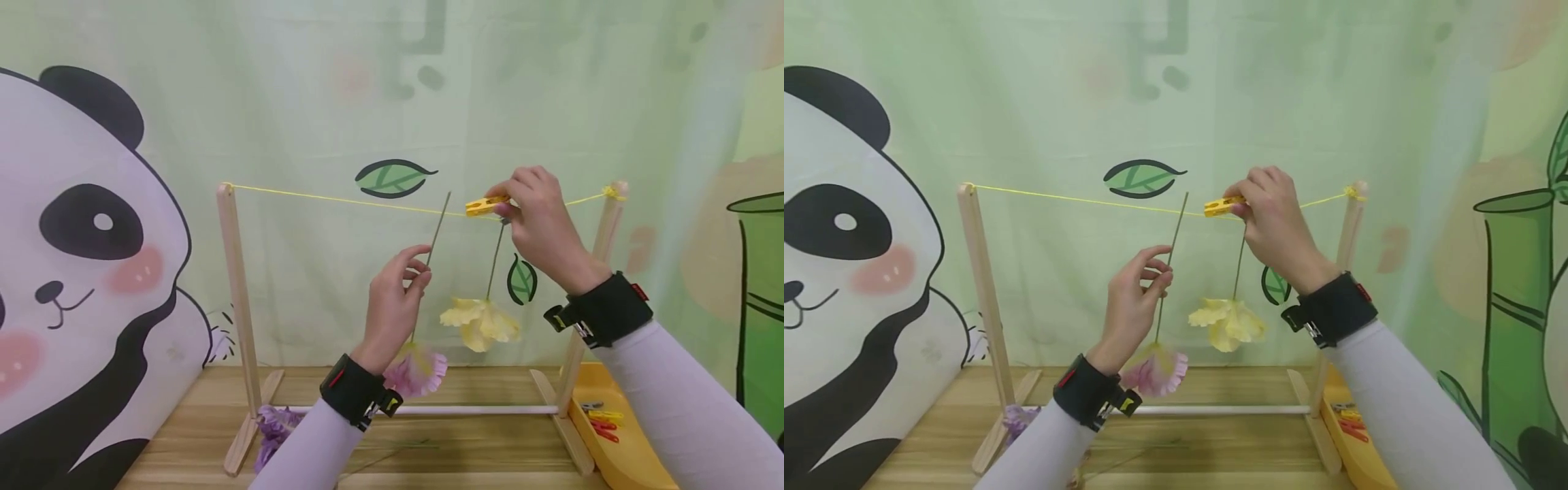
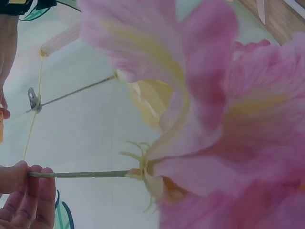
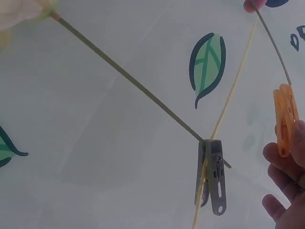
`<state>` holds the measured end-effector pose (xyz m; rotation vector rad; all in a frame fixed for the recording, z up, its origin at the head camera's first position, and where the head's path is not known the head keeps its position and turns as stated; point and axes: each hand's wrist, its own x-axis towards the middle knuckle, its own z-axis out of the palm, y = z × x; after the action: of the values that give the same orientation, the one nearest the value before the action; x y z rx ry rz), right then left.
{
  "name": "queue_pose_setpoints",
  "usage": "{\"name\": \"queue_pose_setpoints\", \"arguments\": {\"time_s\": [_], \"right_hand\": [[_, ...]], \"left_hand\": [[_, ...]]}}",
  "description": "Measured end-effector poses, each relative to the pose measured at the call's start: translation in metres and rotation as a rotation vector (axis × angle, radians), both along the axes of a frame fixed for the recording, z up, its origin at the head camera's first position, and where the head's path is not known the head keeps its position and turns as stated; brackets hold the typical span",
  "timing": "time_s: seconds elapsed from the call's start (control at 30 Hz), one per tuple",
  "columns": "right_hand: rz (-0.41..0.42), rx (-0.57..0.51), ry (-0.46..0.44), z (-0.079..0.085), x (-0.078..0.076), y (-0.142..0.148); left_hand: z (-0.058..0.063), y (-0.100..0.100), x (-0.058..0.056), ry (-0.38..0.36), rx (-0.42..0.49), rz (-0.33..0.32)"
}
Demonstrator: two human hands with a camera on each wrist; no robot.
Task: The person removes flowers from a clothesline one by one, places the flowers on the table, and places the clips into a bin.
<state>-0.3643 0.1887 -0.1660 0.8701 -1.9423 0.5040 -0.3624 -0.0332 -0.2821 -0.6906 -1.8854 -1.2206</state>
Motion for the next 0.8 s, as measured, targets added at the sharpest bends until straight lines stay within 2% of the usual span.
{"name": "queue_pose_setpoints", "arguments": {"time_s": [0.2,0.5,0.8], "right_hand": [[0.028,-0.014,0.030,-0.011,0.003,0.003],[0.051,-0.075,0.042,-0.026,0.013,0.010],[0.040,-0.202,-0.007,-0.048,0.028,0.021]], "left_hand": [[-0.010,-0.009,0.002,-0.006,0.030,-0.021],[-0.020,-0.019,0.008,0.041,0.009,0.016],[-0.033,-0.028,0.016,0.040,0.024,0.028]]}}
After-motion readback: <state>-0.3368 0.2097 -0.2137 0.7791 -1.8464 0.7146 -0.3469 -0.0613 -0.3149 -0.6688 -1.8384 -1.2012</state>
